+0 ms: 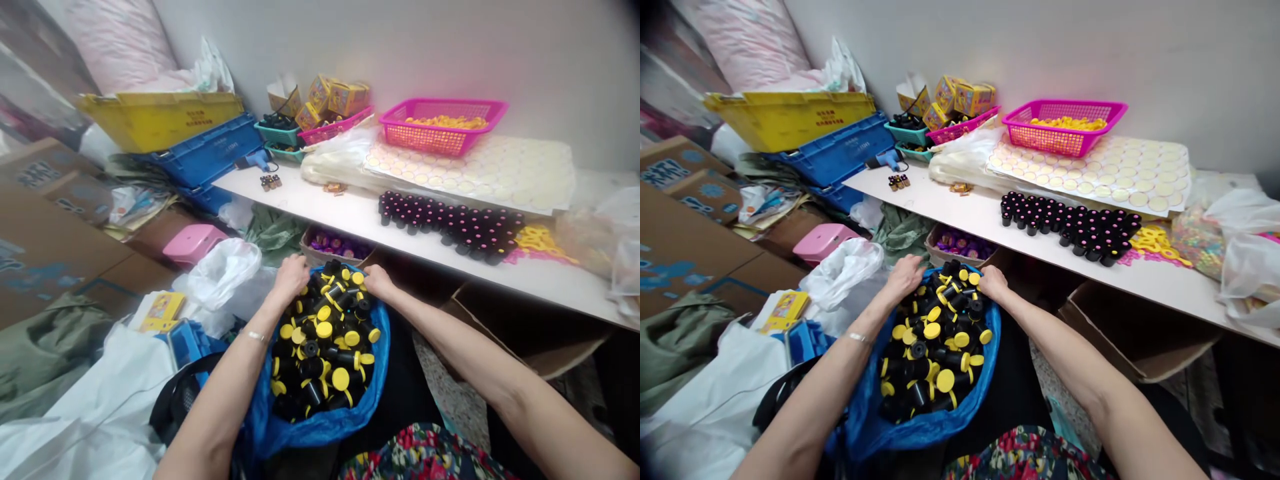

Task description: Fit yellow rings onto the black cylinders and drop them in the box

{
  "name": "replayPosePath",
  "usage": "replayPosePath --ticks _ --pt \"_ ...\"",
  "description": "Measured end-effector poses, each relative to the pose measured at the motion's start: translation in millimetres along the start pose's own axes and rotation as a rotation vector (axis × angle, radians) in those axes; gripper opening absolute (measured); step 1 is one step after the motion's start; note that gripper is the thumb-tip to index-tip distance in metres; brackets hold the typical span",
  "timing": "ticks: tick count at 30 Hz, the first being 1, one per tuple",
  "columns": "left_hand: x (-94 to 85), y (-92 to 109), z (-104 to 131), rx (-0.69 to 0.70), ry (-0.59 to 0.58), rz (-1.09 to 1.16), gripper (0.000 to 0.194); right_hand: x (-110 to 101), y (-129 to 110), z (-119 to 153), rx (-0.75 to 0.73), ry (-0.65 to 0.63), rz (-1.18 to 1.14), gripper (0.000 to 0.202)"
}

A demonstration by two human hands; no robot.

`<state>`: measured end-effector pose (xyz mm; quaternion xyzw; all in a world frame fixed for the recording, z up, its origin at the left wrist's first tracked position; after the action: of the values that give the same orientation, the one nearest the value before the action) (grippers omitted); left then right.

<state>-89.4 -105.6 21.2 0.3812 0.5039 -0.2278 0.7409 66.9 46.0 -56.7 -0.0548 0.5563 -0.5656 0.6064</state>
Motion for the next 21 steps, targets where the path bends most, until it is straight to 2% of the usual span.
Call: replayPosePath --ticks 2,4,7,10,13,16,19,21 --pt "10.1 8 -36 0.093 -0.067 0.112 0.024 2 1 2 -0.063 0.028 -0.022 0.01" --pt "24.5 14 -62 0.15 -0.145 0.216 0.031 2 3 5 -0.128 0.06 -0.049 0.014" --pt "43.0 14 -80 0.191 -0.25 0.332 0.033 3 6 6 -0.216 0.104 -0.109 0.016" --pt "44.6 2 -75 0.191 -0.264 0.431 0.032 4 10 5 -0.267 0.138 -0.2 0.019" --pt "32.1 -14 -57 0.203 -0.232 0.517 0.027 8 15 6 -0.291 0.162 -0.301 0.022" --pt "21.7 -25 -35 0.26 -0.258 0.669 0.019 14 17 12 -0.321 0.16 -0.375 0.026" --pt "23.9 -33 -19 0.217 -0.316 0.805 0.032 19 14 21 -0.373 0.132 -0.428 0.028" --pt "29.5 -35 -14 0.152 -0.318 0.73 0.043 20 10 26 -0.389 0.12 -0.413 0.028"
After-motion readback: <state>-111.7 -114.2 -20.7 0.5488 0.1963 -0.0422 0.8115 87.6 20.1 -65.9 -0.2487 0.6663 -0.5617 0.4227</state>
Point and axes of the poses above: each hand's wrist, its own z-axis away from the middle knuckle, its own x-axis out of the palm, y = z × x, the point moved 2 cm from there along -z, towards the middle knuckle, and after that the axes turned 9 degrees about -y, right-handed, at the moved point
